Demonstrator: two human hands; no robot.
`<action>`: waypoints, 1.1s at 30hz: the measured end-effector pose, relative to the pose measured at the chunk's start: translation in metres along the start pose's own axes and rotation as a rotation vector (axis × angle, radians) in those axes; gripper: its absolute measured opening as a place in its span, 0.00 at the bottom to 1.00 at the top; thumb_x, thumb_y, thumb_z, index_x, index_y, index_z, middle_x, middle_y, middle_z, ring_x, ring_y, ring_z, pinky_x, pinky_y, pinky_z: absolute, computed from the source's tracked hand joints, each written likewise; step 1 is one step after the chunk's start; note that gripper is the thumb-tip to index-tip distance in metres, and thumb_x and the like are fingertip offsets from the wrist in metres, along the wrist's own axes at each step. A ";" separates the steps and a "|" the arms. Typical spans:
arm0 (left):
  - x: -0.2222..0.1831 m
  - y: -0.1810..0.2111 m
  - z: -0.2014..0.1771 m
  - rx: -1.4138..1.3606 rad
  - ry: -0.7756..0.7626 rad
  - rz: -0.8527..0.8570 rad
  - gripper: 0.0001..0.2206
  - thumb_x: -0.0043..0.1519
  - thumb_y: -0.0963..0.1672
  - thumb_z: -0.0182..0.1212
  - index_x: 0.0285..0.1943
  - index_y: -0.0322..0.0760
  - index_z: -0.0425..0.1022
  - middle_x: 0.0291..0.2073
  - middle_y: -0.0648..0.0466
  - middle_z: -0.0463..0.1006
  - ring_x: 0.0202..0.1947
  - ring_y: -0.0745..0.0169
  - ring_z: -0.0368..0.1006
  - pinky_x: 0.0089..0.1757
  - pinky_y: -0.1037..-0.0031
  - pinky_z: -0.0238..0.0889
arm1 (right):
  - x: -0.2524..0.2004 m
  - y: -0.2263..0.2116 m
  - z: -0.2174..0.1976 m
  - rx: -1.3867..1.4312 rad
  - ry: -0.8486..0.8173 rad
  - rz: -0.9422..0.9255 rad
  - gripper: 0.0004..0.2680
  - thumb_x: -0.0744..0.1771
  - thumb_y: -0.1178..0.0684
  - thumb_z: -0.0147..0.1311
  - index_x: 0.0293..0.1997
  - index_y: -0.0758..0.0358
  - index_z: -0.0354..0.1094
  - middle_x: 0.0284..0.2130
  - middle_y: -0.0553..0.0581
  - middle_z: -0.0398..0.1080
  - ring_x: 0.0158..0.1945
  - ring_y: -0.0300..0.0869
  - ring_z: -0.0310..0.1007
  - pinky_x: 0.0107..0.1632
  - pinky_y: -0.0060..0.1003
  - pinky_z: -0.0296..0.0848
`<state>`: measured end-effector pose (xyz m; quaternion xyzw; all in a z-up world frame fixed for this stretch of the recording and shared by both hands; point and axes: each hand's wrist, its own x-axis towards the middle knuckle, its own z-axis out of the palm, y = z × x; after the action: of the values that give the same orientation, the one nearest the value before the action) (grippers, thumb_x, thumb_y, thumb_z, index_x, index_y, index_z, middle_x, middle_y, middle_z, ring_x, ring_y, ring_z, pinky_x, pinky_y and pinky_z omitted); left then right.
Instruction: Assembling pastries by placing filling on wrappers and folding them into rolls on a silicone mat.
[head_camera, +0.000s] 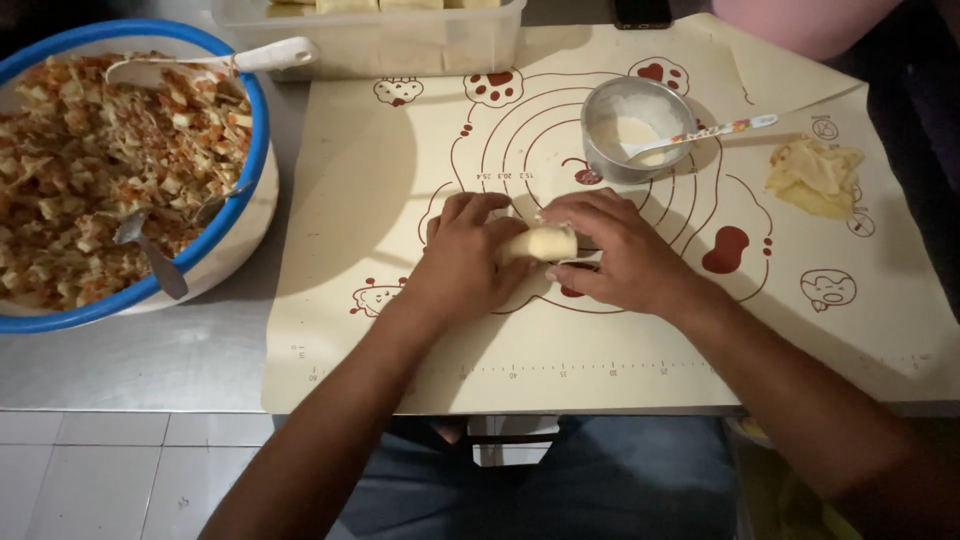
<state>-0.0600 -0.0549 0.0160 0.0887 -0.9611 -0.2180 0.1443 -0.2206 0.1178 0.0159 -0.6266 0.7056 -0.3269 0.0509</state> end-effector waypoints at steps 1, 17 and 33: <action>0.001 -0.001 -0.001 0.012 -0.018 0.002 0.19 0.57 0.51 0.67 0.56 0.43 0.81 0.59 0.47 0.73 0.63 0.35 0.64 0.55 0.39 0.63 | 0.000 0.000 0.000 0.003 -0.014 0.013 0.19 0.61 0.53 0.69 0.57 0.57 0.72 0.52 0.54 0.72 0.57 0.53 0.71 0.59 0.48 0.63; 0.021 -0.029 0.010 -0.161 0.078 0.320 0.09 0.60 0.41 0.66 0.49 0.39 0.81 0.42 0.44 0.81 0.49 0.40 0.80 0.47 0.58 0.73 | 0.008 0.008 -0.006 -0.086 -0.014 -0.089 0.18 0.61 0.53 0.69 0.56 0.55 0.71 0.53 0.54 0.74 0.59 0.50 0.72 0.58 0.47 0.64; 0.029 -0.058 0.011 -0.087 0.115 0.381 0.22 0.56 0.49 0.69 0.58 0.39 0.79 0.44 0.46 0.82 0.56 0.40 0.73 0.51 0.52 0.67 | 0.019 0.021 -0.003 0.075 -0.005 -0.137 0.16 0.63 0.61 0.63 0.57 0.64 0.71 0.52 0.62 0.74 0.58 0.57 0.74 0.63 0.52 0.64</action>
<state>-0.0850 -0.1089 -0.0124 -0.0885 -0.9405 -0.2224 0.2412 -0.2441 0.1015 0.0133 -0.6718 0.6482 -0.3544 0.0534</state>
